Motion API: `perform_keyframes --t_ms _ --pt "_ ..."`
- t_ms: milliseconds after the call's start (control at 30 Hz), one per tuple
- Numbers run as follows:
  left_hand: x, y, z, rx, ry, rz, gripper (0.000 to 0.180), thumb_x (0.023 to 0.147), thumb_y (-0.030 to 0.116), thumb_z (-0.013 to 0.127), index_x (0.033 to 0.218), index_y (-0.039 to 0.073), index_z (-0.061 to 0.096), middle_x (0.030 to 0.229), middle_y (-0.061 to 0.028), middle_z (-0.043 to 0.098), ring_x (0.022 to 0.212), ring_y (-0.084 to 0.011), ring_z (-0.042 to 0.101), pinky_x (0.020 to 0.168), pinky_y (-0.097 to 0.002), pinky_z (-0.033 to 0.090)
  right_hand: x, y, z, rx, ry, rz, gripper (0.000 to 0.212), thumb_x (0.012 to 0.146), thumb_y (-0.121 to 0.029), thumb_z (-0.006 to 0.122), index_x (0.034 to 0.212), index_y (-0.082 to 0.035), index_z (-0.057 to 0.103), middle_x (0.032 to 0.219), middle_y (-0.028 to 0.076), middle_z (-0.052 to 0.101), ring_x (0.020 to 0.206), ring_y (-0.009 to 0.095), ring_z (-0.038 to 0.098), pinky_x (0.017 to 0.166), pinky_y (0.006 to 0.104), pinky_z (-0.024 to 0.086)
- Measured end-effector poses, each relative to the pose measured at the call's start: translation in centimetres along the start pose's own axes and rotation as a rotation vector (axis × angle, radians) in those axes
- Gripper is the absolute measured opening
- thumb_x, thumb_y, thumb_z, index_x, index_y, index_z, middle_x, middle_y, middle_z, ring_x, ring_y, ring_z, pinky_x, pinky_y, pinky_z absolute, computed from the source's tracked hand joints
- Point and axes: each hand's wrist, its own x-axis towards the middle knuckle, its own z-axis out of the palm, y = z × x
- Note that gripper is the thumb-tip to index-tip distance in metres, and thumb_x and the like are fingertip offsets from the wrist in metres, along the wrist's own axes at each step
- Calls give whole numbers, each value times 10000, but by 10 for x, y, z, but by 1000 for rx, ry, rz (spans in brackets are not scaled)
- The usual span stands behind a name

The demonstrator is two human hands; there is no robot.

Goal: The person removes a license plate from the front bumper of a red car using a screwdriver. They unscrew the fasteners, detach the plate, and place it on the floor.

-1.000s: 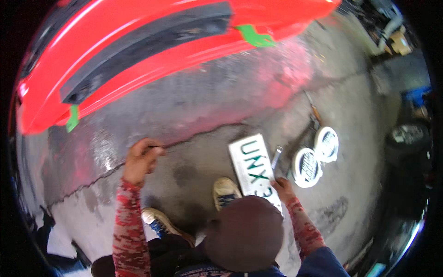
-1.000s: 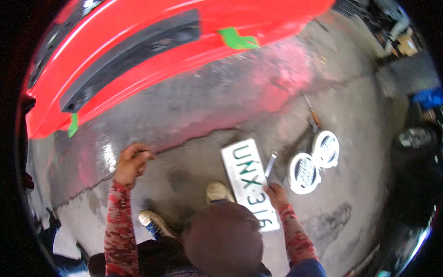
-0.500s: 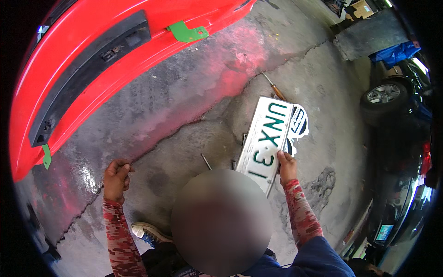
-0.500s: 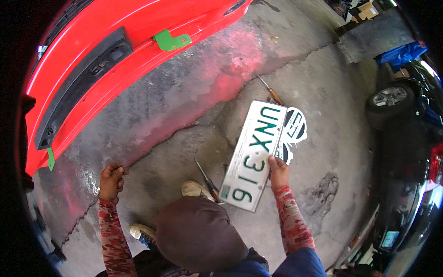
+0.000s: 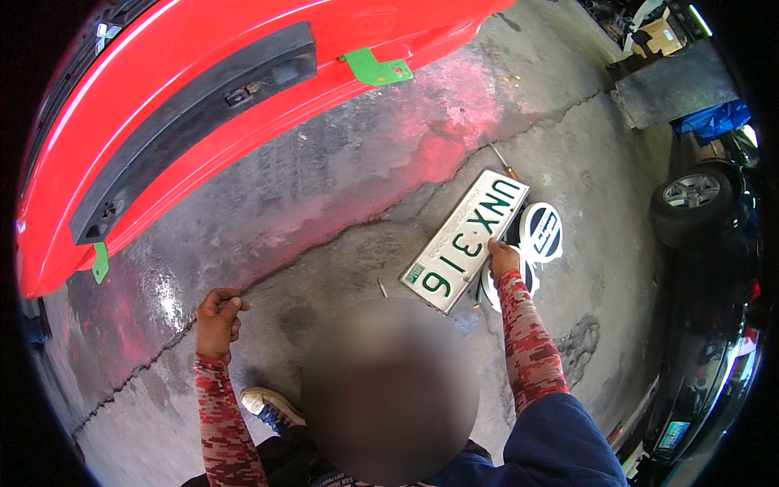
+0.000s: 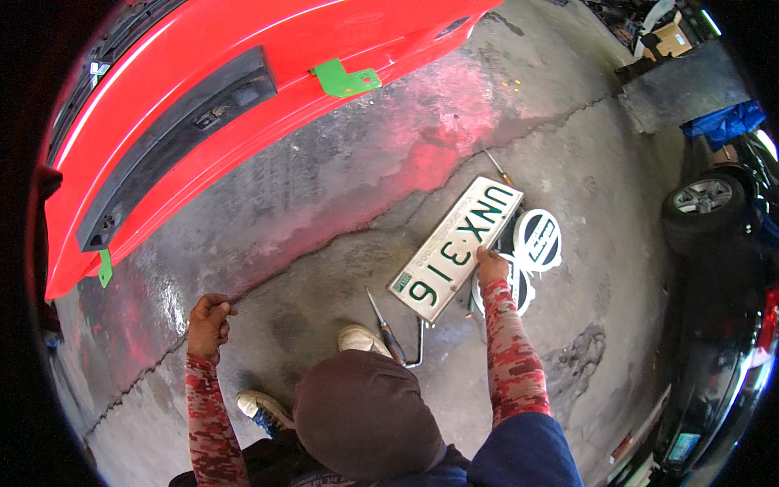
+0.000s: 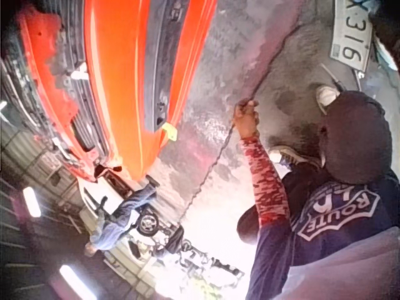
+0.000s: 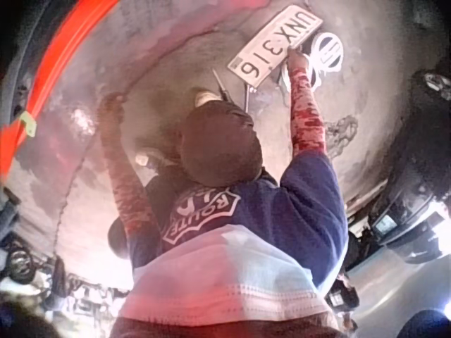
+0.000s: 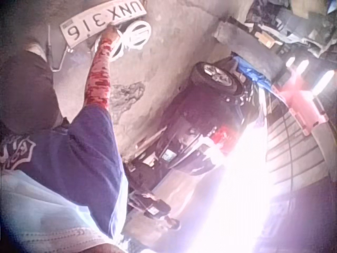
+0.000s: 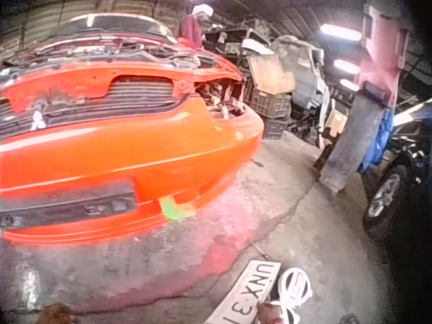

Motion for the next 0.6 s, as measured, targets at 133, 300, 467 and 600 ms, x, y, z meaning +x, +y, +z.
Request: perform_keyframes --t_ms 133,300,467,600 --pt "7 1 5 88 -26 9 153 912 128 620 1053 76 592 863 -61 676 489 -39 421 391 -203 312 27 16 5 -500 80 -152 473 832 -393 733 998 48 700 791 181 707 716 340 668 639 439 514" --pt "1 11 0 71 -48 7 158 882 115 638 1016 39 605 841 -70 683 508 -52 453 421 -215 345 46 20 -6 -1228 -224 -497 507 870 -473 531 970 -8 706 1007 265 687 969 464 643 868 503 512" --pt "-10 33 -6 29 -159 0 168 884 87 608 1048 57 587 869 -68 668 533 -51 429 448 -217 328 28 13 7 -1363 -165 -642 326 897 -199 462 953 8 708 963 225 703 901 369 690 838 445 555" --pt "-21 74 -17 284 -254 116 138 871 61 583 1006 45 605 862 -48 657 596 -57 488 505 -223 386 -14 -45 33 -684 -44 -836 303 886 -181 479 944 9 708 875 202 693 805 344 666 752 411 521"
